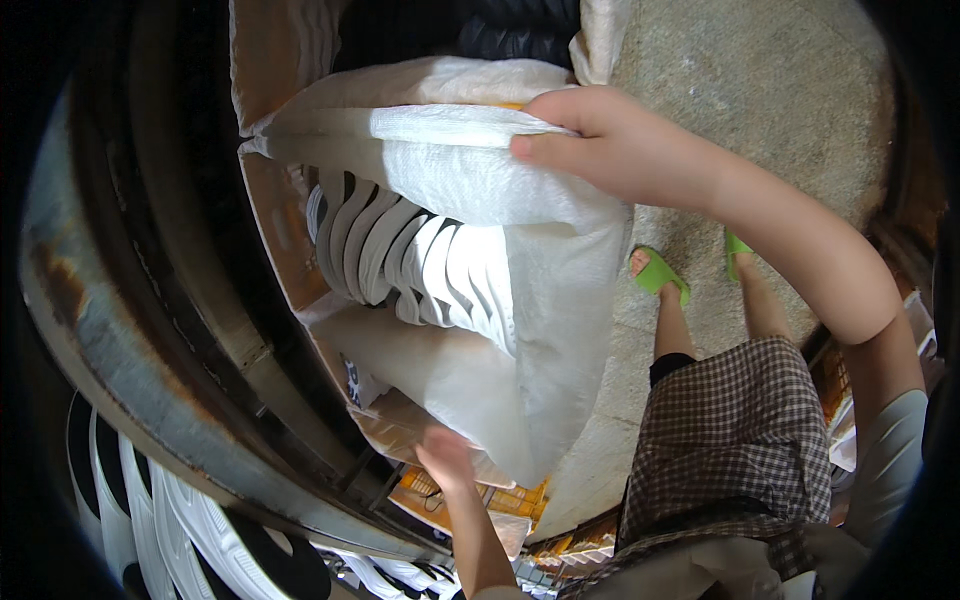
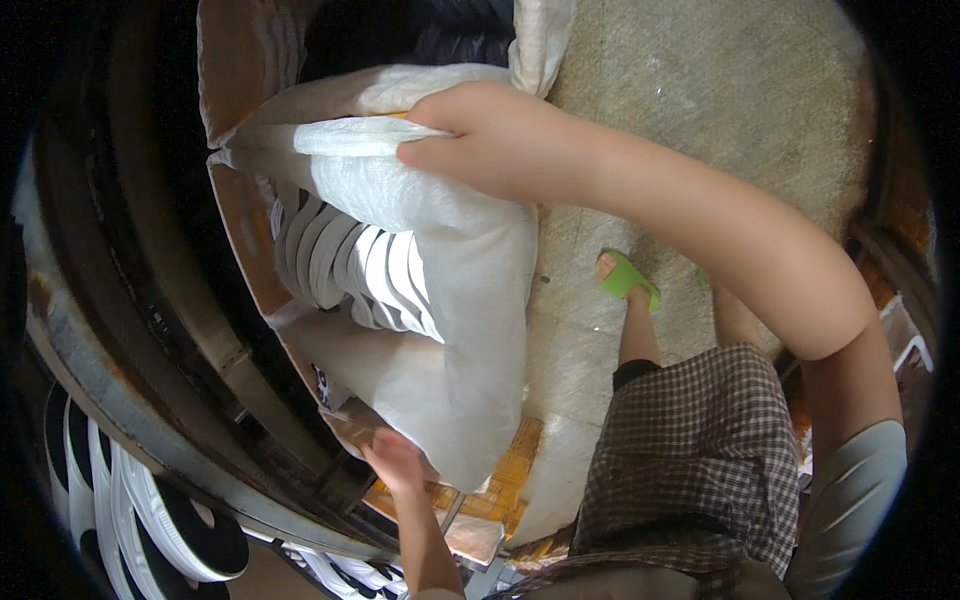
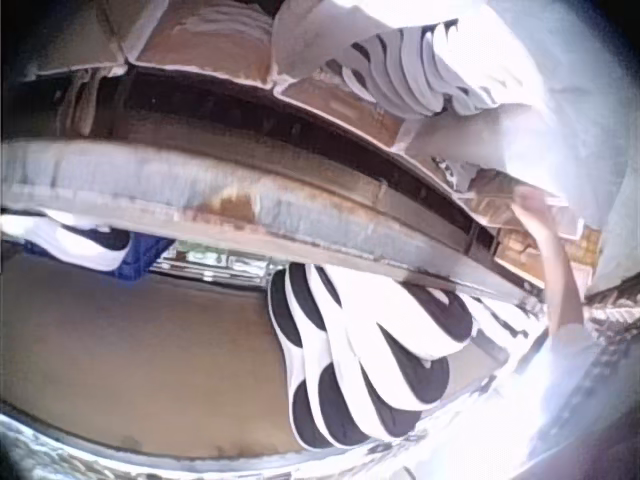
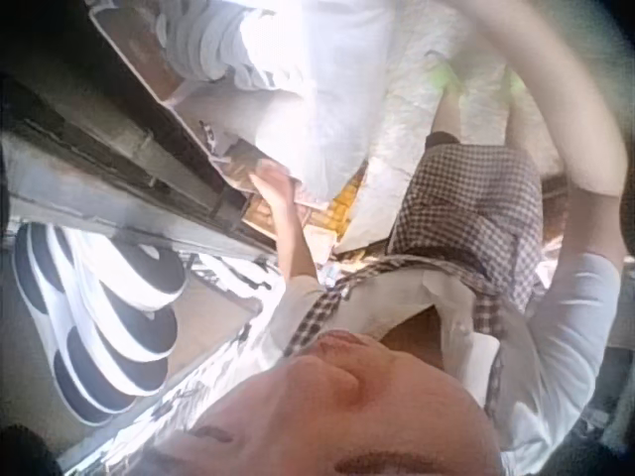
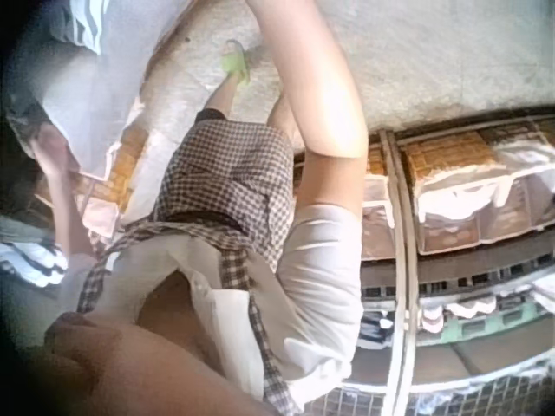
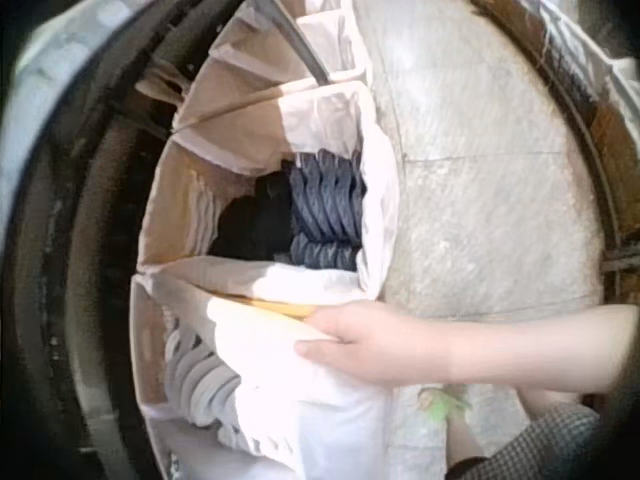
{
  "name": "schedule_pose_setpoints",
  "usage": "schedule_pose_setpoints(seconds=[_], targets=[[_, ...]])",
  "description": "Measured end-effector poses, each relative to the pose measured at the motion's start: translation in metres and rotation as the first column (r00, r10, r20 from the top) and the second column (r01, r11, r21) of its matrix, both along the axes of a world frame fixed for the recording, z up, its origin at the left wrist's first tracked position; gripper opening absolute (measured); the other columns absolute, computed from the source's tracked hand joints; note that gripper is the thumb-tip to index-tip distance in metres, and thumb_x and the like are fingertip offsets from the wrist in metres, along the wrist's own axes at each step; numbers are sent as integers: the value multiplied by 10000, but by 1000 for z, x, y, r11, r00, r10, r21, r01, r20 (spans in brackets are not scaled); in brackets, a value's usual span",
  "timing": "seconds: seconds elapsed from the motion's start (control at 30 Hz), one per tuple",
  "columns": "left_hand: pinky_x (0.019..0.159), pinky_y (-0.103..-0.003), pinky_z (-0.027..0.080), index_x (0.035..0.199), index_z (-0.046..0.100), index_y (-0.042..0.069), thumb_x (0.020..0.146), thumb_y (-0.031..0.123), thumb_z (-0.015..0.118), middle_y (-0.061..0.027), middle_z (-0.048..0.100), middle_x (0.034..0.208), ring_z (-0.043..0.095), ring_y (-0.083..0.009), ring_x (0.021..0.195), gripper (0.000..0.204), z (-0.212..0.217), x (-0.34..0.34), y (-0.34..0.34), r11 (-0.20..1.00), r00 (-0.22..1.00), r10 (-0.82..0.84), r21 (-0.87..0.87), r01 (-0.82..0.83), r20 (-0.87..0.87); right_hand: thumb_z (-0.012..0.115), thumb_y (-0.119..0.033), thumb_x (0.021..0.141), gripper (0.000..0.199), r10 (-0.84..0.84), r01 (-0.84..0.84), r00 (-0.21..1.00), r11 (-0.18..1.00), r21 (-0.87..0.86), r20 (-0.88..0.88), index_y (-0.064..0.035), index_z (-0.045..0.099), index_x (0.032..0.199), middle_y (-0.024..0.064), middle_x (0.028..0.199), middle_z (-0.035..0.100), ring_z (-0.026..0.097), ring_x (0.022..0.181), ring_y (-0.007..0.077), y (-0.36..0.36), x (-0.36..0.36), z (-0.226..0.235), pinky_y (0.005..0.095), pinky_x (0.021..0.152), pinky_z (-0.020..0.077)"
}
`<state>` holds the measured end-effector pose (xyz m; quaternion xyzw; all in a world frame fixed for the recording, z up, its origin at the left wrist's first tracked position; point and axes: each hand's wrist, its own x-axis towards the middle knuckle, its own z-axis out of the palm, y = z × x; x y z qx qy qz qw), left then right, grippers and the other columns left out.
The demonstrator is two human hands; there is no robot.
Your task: The person gathers white and black slippers from bins, places them into a large white sack, ties the sack shut, and then writes on a clipboard. The person then moves the sack and continues handling slippers from the bins.
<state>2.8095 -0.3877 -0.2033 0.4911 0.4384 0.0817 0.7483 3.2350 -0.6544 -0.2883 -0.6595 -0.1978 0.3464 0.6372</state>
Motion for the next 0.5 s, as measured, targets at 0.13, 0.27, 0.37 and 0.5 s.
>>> schedule_pose_setpoints(seconds=[0.13, 0.27, 0.37, 0.5], targets=[[764, -348, 455, 1055, 579, 42, 963, 298, 407, -86, 588, 974, 558, -202, 879, 322, -57, 43, 140, 842, 878, 301, 535, -62, -372, 528, -238, 913, 302, -293, 215, 874, 949, 232, 388, 3, 606, 1076, 116, 917, 635, 605, 820, 219, 32, -7, -35, 335, 729, 482], [803, -363, 459, 1090, 566, 17, 952, 273, 432, -109, 579, 1040, 562, -219, 927, 319, -83, 49, 210, 802, 842, 333, 598, -15, -425, 528, -230, 925, 324, -151, 141, 988, 878, 457, -17, -24, 573, 1171, 77, 1019, 623, 580, 913, 161, 67, -3, -35, 290, 808, 465], [832, -374, 463, 1116, 556, -1, 944, 253, 451, -125, 573, 1089, 565, -232, 963, 325, -79, 36, 218, 764, 878, 364, 638, -92, -310, 528, -214, 935, 313, 4, 148, 976, 720, 679, -217, -22, 568, 1179, 44, 1044, 616, 558, 962, 115, 95, 4, -4, 262, 856, 445], [870, -389, 468, 1151, 543, -25, 933, 228, 476, -148, 564, 1154, 570, -249, 1011, 341, -47, 50, 189, 689, 920, 382, 691, -219, -90, 529, -219, 936, 283, 75, 167, 951, 690, 704, -299, -6, 574, 1116, 39, 984, 618, 549, 955, 107, 102, 0, 34, 256, 868, 430]])
